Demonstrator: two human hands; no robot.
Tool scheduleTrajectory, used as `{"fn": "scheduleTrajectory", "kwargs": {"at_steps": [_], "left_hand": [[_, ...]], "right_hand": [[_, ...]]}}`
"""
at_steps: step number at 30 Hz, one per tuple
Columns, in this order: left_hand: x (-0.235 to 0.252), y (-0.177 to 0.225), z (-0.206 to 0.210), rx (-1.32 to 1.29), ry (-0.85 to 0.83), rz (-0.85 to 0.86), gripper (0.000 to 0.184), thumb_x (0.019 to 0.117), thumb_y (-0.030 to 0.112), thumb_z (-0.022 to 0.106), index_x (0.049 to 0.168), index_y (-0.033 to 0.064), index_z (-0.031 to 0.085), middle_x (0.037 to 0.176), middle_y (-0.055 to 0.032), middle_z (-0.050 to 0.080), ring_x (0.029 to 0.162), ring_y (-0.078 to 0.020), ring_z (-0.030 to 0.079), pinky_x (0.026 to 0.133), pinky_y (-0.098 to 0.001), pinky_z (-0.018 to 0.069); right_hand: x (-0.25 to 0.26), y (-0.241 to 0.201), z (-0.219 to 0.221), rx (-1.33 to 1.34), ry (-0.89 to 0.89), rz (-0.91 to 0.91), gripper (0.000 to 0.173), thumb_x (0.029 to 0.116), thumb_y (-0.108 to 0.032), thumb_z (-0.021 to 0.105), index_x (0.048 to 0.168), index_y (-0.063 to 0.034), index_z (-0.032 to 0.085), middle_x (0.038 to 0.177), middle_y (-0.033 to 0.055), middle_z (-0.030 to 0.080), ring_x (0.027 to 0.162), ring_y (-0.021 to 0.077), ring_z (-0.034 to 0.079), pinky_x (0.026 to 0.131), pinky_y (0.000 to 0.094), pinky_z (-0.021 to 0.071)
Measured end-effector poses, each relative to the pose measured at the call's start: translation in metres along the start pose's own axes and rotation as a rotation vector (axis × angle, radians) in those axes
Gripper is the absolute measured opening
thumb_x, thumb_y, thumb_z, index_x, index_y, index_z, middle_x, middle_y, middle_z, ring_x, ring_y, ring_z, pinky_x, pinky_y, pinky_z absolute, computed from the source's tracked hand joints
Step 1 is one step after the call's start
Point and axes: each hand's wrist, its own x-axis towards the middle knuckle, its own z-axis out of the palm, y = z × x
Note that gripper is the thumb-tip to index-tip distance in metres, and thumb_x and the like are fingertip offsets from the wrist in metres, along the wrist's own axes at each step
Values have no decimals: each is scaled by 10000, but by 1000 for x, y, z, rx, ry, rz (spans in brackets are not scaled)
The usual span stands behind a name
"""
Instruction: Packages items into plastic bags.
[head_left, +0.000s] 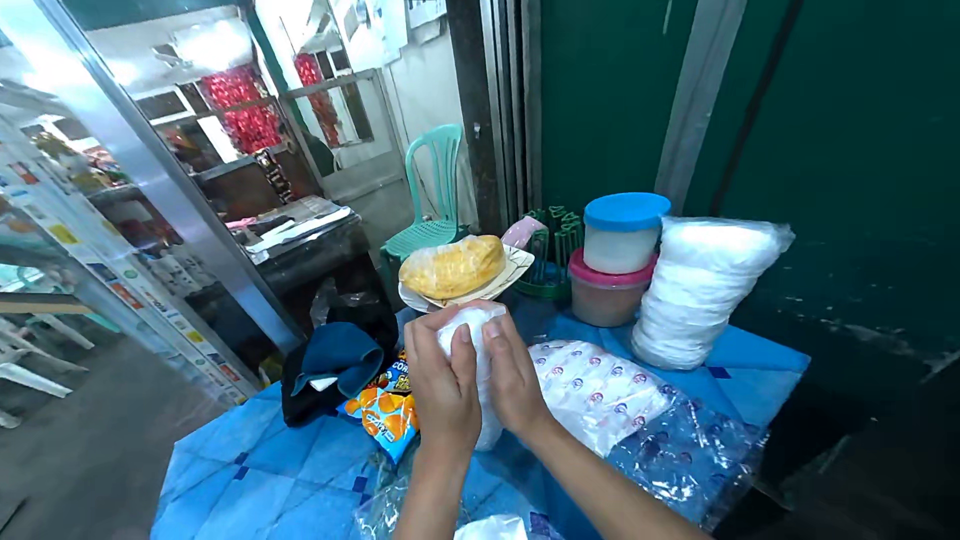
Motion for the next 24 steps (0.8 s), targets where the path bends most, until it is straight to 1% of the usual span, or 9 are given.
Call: {"fn": "scheduleTrajectory", "kwargs": {"at_steps": [4, 6, 9, 11, 12, 14, 17, 20, 24], "left_hand": [[6, -4, -8, -11, -90, -18, 399, 1094, 394, 387, 1356, 146, 557, 1219, -55, 579, 1030, -124, 620, 836, -321, 561], [9, -3, -18, -33, -174, -53, 405, 1098, 397, 371, 1381, 157, 533, 1261, -65, 578, 1013, -131, 633, 820, -340, 568], [20, -1, -34, -38, -316, -78, 413, 1090, 428, 400, 1397, 170, 499, 1234, -69, 609, 941, -141, 663, 771, -357, 585], [22, 3, -40, -24, -384, -116, 496, 1002, 431, 610, 1415, 195, 471, 1230, -76, 624, 940, -170, 669, 756, -396, 588], [20, 5, -39, -8, -381, -136, 631, 900, 413, 751, 1424, 214, 461, 1225, -78, 636, 942, -180, 676, 748, -409, 596], [12, 8, -35, 25, -343, -164, 769, 805, 348, 843, 1447, 238, 433, 1238, -79, 636, 951, -185, 680, 739, -411, 598], [6, 10, -31, 38, -291, -176, 758, 817, 304, 821, 1449, 211, 414, 1267, -93, 614, 984, -188, 669, 768, -402, 586], [10, 5, -23, -32, -252, -197, 774, 787, 294, 827, 1426, 113, 430, 1276, -124, 603, 1070, -163, 651, 895, -366, 575], [6, 2, -32, -101, -327, -266, 966, 824, 385, 816, 1581, 181, 251, 1485, -149, 463, 1255, -195, 574, 1007, -408, 535]], "right_hand": [[-2, 1, -7, 92, -76, 76, 480, 1105, -445, 253, 1457, -209, 479, 1327, -22, 602, 1150, 55, 605, 934, 307, 545], [-9, 9, -17, 182, -189, 115, 519, 1079, -515, 327, 1530, -264, 386, 1398, -28, 563, 1182, 78, 597, 948, 335, 549], [-26, 37, -28, 184, -321, 180, 894, 904, -517, 706, 1609, -266, 216, 1435, 25, 542, 1209, 127, 610, 981, 383, 564], [-38, 48, -26, 42, -281, 228, 1034, 766, -411, 872, 1582, -196, 274, 1337, 49, 612, 1157, 106, 640, 980, 353, 569], [-42, 46, -22, -49, -226, 244, 1022, 729, -390, 901, 1545, -157, 333, 1290, 62, 636, 1136, 107, 647, 976, 356, 566], [-47, 36, -12, -168, -123, 268, 978, 699, -322, 922, 1489, -94, 391, 1277, 108, 628, 1143, 157, 638, 980, 399, 551], [-53, 32, -1, -242, -41, 261, 984, 694, -268, 923, 1492, -84, 377, 1339, 153, 580, 1191, 223, 612, 993, 458, 531], [-58, 35, 0, -262, -56, 213, 1037, 739, -287, 882, 1560, -97, 279, 1439, 176, 510, 1254, 250, 580, 1020, 476, 515], [-64, 27, -19, -206, -211, 287, 1006, 861, -342, 817, 1623, -157, 186, 1544, 155, 440, 1339, 256, 530, 1074, 500, 479]]}}
